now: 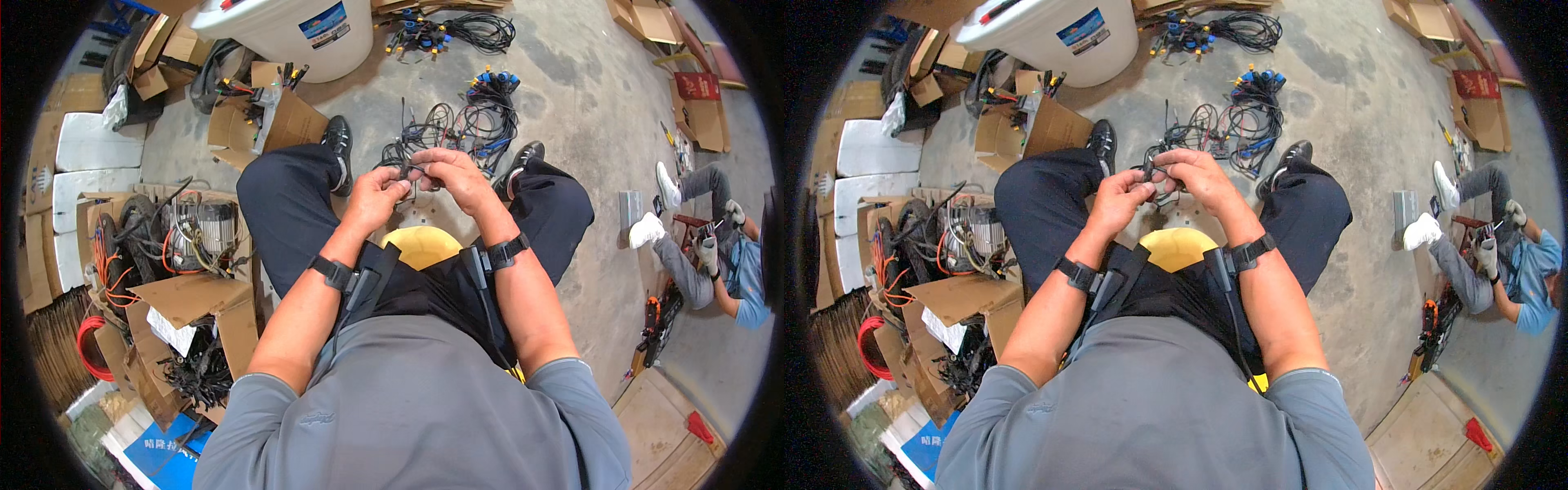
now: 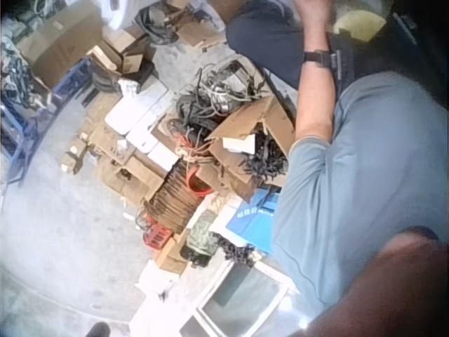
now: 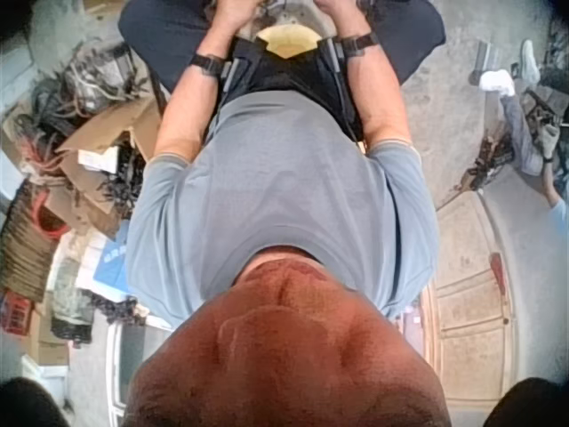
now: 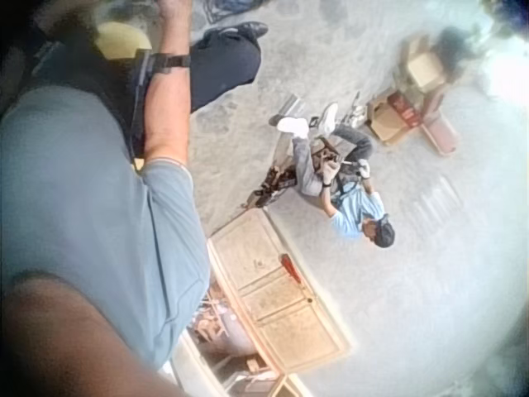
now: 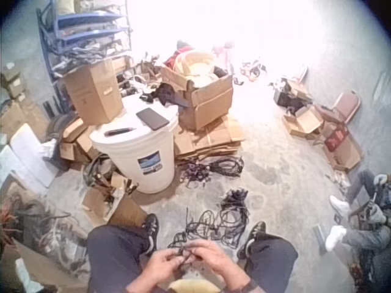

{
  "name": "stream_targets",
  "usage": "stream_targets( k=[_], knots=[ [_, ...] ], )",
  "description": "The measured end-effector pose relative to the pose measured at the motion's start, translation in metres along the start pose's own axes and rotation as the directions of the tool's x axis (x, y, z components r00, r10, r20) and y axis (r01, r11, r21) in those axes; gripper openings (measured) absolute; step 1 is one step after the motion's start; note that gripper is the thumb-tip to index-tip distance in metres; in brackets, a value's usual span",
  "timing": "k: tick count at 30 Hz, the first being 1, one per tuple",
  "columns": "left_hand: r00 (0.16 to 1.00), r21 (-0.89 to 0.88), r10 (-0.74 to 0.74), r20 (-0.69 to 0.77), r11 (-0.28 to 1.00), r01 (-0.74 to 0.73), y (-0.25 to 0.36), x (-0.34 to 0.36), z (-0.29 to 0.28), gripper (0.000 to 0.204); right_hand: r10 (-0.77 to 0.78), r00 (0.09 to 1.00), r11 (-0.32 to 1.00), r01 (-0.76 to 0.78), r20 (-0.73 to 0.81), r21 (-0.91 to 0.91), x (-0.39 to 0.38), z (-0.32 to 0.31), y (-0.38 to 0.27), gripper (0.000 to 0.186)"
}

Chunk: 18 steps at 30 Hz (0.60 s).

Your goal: Inspecting and sorting various electrical wiring harnesses and connectors for a motorcycle.

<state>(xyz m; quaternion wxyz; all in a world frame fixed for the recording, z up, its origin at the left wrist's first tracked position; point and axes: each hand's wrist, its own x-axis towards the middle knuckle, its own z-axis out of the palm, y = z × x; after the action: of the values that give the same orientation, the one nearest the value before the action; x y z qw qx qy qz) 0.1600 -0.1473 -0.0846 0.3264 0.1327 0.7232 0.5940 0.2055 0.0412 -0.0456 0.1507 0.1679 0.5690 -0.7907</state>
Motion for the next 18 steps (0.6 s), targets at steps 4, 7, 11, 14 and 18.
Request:
stream_targets(
  k=[4, 7, 11, 14, 18],
  knots=[
    [0.988, -0.318, -0.148, -0.032, 0.939, 0.130, 0.021, -0.004, 0.002, 0.020, -0.116, 0.991, 0.988, 0.122, 0.069, -0.093, 0.003, 0.000, 0.008, 0.028],
    [0.980, -0.374, -0.196, -0.030, 0.912, 0.171, 0.024, -0.005, 0.000, 0.020, -0.096, 0.993, 0.985, 0.104, 0.064, -0.135, 0.003, 0.003, 0.009, 0.025],
    [0.973, -0.411, -0.232, -0.017, 0.888, 0.205, 0.032, -0.002, -0.002, 0.019, -0.108, 0.983, 0.990, 0.120, 0.150, -0.071, 0.003, 0.005, 0.017, 0.019],
    [0.988, -0.206, -0.134, -0.072, 0.972, 0.117, 0.013, 0.001, -0.013, 0.018, -0.141, 0.972, 0.985, 0.157, 0.186, -0.076, 0.010, 0.008, 0.031, 0.015],
    [0.981, -0.358, -0.102, -0.162, 0.933, 0.038, 0.039, 0.000, -0.022, 0.019, -0.193, 0.955, 0.952, 0.239, 0.227, -0.194, 0.011, 0.016, 0.034, 0.024]
  ],
)
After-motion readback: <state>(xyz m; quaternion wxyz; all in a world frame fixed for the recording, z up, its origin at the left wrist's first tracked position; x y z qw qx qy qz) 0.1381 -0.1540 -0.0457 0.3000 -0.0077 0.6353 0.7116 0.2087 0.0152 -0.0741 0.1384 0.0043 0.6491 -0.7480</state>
